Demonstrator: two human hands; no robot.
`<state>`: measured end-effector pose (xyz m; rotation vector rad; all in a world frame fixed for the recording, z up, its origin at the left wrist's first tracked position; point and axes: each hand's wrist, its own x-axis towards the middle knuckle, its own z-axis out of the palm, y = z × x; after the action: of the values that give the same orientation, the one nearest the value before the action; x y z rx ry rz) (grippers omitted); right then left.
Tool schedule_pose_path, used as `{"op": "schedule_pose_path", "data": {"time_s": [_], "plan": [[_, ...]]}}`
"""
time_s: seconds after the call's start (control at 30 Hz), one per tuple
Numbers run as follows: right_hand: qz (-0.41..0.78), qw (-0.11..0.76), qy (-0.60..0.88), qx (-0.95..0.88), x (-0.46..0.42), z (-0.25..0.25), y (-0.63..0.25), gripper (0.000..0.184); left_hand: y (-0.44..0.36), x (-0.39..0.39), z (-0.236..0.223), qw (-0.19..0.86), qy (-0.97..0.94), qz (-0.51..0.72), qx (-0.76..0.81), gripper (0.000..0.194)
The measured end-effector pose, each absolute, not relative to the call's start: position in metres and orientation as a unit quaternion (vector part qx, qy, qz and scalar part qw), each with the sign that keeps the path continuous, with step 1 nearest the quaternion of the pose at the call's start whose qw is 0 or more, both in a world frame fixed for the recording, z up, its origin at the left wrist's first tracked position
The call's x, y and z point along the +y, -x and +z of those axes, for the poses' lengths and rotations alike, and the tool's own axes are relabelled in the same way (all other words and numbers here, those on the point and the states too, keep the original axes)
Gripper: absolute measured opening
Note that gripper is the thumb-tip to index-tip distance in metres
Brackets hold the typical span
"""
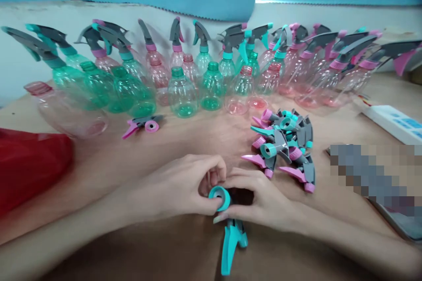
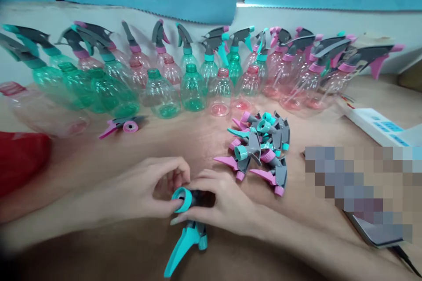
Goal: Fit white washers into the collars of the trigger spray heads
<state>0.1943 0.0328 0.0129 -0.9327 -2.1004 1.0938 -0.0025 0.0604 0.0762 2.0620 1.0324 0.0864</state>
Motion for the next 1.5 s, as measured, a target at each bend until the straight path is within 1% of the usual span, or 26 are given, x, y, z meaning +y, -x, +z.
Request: {"op": "schedule_pose_path", "data": {"time_s": [0.07, 0.13, 0.2, 0.3, 0.37, 0.43, 0.53, 0.63, 0.8, 0.93, 1.07, 1.17, 1.3, 1.37, 1.5], "plan": [[0.427, 0.295, 0.345, -0.782, 0.032, 0.01, -0.192, 0.032, 0.002, 0.068, 0.079, 0.413, -0.826, -0.002, 0.384, 0.015], [0.438, 0.297, 0.333, -0.781, 0.033, 0.008, -0.192, 0.035, 0.002, 0.072, 0.079, 0.418, -0.829, -0.012, 0.371, 0.016], [0.443, 0.298, 0.318, -0.783, 0.033, 0.008, -0.193, 0.034, 0.001, 0.074, 0.078, 0.423, -0.828, -0.006, 0.369, 0.018], [0.45, 0.298, 0.3, -0.787, 0.034, 0.007, -0.195, 0.032, -0.001, 0.075, 0.077, 0.452, -0.812, -0.031, 0.368, 0.023], [0.447, 0.308, 0.287, -0.789, 0.034, 0.007, -0.195, 0.03, -0.003, 0.074, 0.077, 0.467, -0.801, -0.053, 0.369, 0.026], [0.432, 0.328, 0.273, -0.794, 0.034, 0.006, -0.194, 0.026, -0.004, 0.072, 0.078, 0.461, -0.8, -0.061, 0.379, 0.026], [0.4, 0.36, 0.267, -0.799, 0.033, 0.007, -0.194, 0.023, -0.003, 0.065, 0.075, 0.419, -0.82, -0.034, 0.389, 0.02], [0.376, 0.373, 0.292, -0.796, 0.032, 0.007, -0.194, 0.025, 0.0, 0.06, 0.072, 0.365, -0.847, 0.013, 0.387, 0.018], [0.324, 0.388, 0.312, -0.804, 0.03, 0.006, -0.193, 0.025, 0.001, 0.054, 0.071, 0.322, -0.862, 0.028, 0.39, 0.016], [0.281, 0.396, 0.344, -0.804, 0.029, 0.006, -0.192, 0.026, -0.002, 0.048, 0.069, 0.227, -0.876, 0.095, 0.414, 0.017], [0.267, 0.401, 0.348, -0.804, 0.027, 0.008, -0.192, 0.023, -0.003, 0.042, 0.07, 0.124, -0.895, 0.108, 0.415, 0.004], [0.249, 0.404, 0.354, -0.806, 0.025, 0.008, -0.192, 0.021, 0.0, 0.037, 0.07, 0.07, -0.921, 0.086, 0.373, 0.013], [0.234, 0.402, 0.355, -0.811, 0.024, 0.006, -0.191, 0.027, 0.001, 0.03, 0.07, 0.013, -0.933, 0.058, 0.355, 0.025], [0.229, 0.399, 0.355, -0.814, 0.024, 0.005, -0.191, 0.028, 0.0, 0.028, 0.069, 0.0, -0.935, 0.06, 0.35, 0.027], [0.227, 0.403, 0.361, -0.81, 0.024, 0.006, -0.19, 0.022, -0.004, 0.032, 0.067, 0.005, -0.939, 0.071, 0.338, 0.023]]}}
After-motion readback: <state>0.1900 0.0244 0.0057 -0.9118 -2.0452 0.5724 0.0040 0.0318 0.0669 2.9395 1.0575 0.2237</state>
